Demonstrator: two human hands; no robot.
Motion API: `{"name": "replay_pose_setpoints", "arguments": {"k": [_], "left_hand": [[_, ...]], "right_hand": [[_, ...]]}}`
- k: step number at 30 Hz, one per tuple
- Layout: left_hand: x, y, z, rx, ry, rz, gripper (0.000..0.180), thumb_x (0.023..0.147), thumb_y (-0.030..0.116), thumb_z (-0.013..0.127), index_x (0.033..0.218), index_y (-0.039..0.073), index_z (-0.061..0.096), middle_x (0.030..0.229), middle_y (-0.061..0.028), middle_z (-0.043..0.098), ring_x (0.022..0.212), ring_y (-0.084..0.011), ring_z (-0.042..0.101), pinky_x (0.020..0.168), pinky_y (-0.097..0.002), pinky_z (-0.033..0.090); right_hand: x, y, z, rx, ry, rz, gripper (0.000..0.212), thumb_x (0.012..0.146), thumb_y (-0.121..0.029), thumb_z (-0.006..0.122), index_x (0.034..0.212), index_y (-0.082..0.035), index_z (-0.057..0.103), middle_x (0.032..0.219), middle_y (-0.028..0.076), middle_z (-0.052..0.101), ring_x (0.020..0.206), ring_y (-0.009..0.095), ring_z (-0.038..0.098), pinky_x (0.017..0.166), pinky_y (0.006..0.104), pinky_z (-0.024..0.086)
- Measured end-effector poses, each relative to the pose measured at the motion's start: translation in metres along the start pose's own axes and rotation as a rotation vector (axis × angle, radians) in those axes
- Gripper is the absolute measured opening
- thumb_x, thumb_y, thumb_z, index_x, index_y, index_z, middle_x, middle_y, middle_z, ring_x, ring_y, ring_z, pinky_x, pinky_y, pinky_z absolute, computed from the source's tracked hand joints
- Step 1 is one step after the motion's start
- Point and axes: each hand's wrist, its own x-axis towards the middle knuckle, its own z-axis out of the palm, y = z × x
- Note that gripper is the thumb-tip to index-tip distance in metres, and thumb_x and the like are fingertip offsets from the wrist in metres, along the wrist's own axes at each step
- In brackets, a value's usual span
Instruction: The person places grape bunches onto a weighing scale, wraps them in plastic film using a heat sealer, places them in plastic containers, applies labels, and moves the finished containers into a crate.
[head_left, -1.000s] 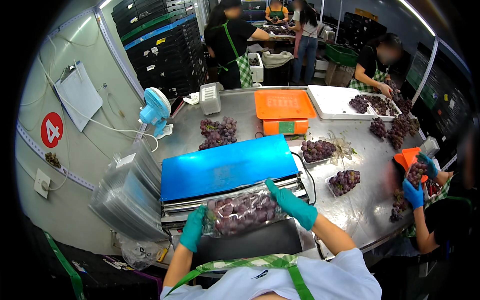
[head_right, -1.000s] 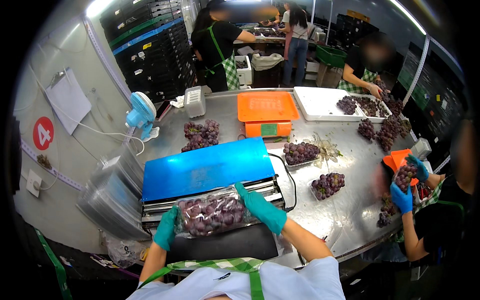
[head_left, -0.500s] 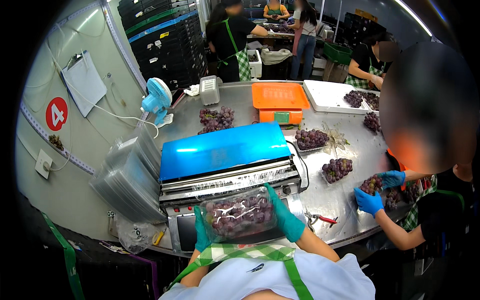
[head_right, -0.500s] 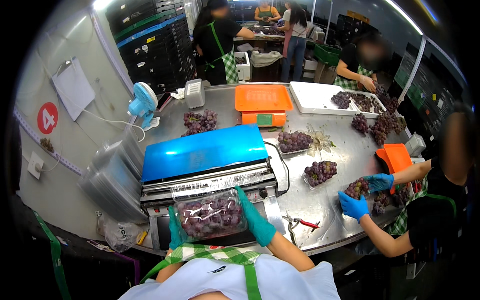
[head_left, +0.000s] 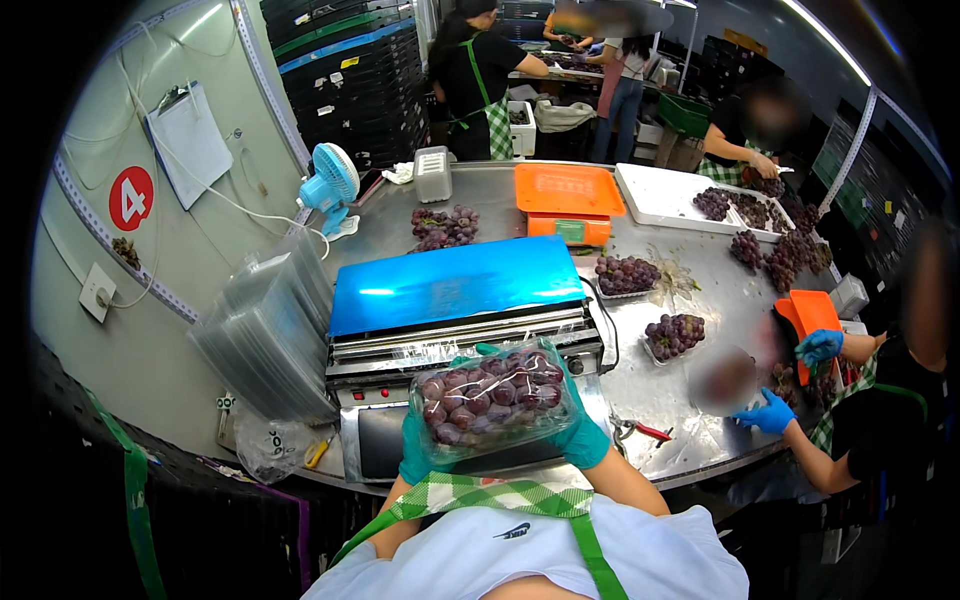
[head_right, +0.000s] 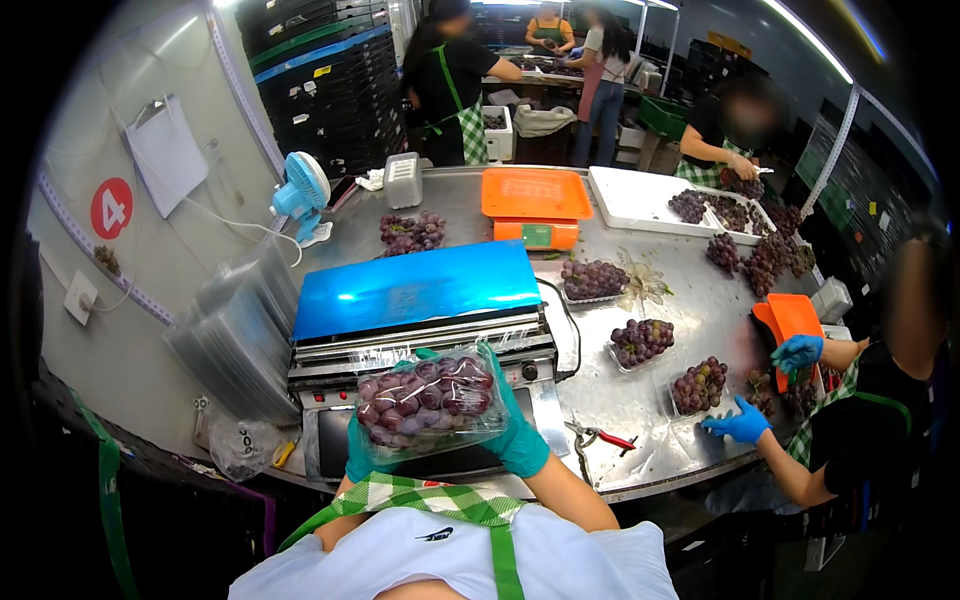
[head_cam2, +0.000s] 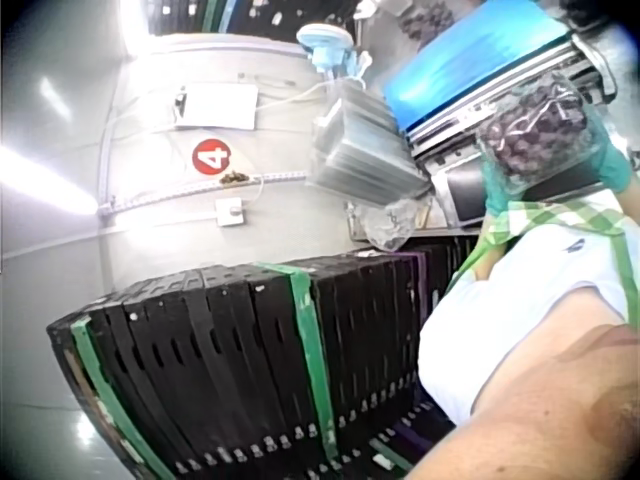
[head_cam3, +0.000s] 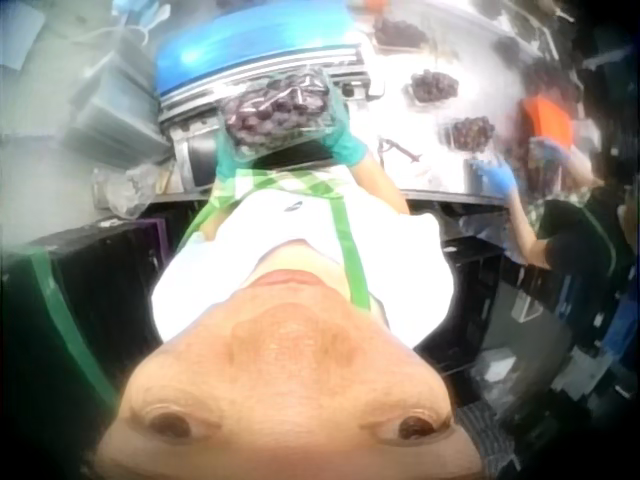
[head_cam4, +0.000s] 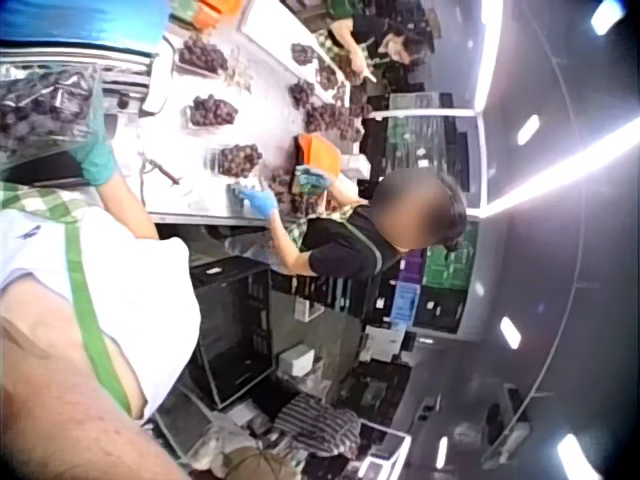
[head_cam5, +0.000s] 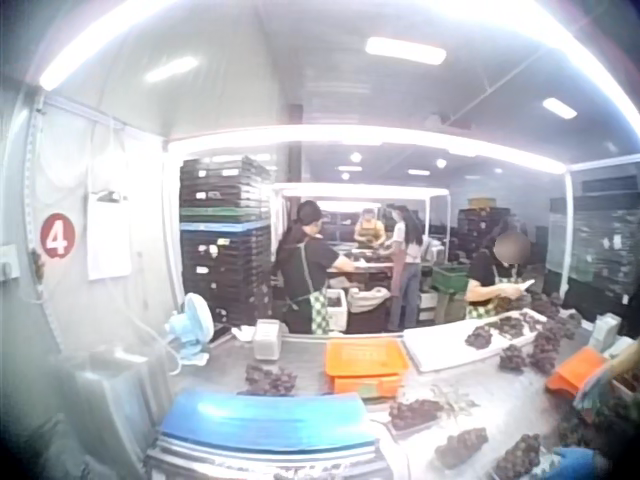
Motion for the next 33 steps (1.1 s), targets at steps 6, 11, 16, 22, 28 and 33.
{"name": "replay_pose_setpoints", "arguments": {"k": [6,11,16,22,28,33], "left_hand": [[-0.006,0.004,-0.029,0.001,-0.049,0.181,0.05,0.085,0.042,0.038,0.119,0.006,0.039,0.105,-0.0095,0.052,0.085,-0.0195,0.053,0.068,-0.0364,0.049],[-0.033,0.024,-0.064,0.05,0.173,0.448,0.05,0.084,0.042,0.038,0.119,0.006,0.039,0.106,-0.0093,0.051,0.087,-0.0198,0.052,0.07,-0.0367,0.048],[-0.073,0.046,-0.114,0.308,0.528,0.811,0.051,0.083,0.042,0.039,0.119,0.006,0.039,0.108,-0.009,0.05,0.088,-0.0202,0.051,0.072,-0.0369,0.046],[-0.117,0.046,-0.164,0.862,0.966,1.004,0.051,0.083,0.042,0.039,0.119,0.006,0.039,0.109,-0.0087,0.049,0.091,-0.0206,0.049,0.074,-0.0372,0.045],[-0.118,0.037,-0.181,1.054,1.052,0.998,0.052,0.082,0.042,0.04,0.119,0.006,0.039,0.111,-0.0084,0.047,0.093,-0.021,0.048,0.076,-0.0375,0.043],[-0.116,0.038,-0.187,1.047,1.036,0.995,0.052,0.081,0.042,0.041,0.119,0.006,0.039,0.112,-0.0082,0.046,0.095,-0.0213,0.047,0.078,-0.0378,0.042]], "right_hand": [[0.036,0.039,-0.017,0.358,-0.158,0.257,0.037,0.091,-0.028,0.029,0.113,-0.001,0.043,0.107,0.012,0.052,0.09,0.02,0.056,0.078,0.0335,0.049],[0.056,0.028,0.057,0.048,-0.141,0.494,0.049,0.084,-0.043,0.041,0.109,-0.002,0.047,0.104,0.014,0.055,0.086,0.024,0.058,0.07,0.0386,0.051],[0.109,0.064,0.1,-0.612,-0.457,0.344,0.031,0.087,-0.028,0.041,0.105,-0.005,0.05,0.098,0.013,0.052,0.086,0.025,0.054,0.075,0.0354,0.045],[0.201,0.094,0.216,-0.918,-0.51,-1.005,0.017,0.083,-0.018,0.047,0.092,-0.003,0.051,0.082,0.017,0.053,0.077,0.03,0.052,0.068,0.0369,0.043],[0.264,0.165,0.269,-1.409,-0.849,-0.691,0.024,0.078,-0.02,0.046,0.092,-0.004,0.056,0.074,0.018,0.058,0.072,0.036,0.056,0.064,0.041,0.045],[0.285,0.174,0.284,-1.601,-0.811,-0.307,0.023,0.07,-0.019,0.05,0.08,-0.004,0.064,0.082,0.018,0.06,0.074,0.034,0.058,0.065,0.0396,0.046]]}}
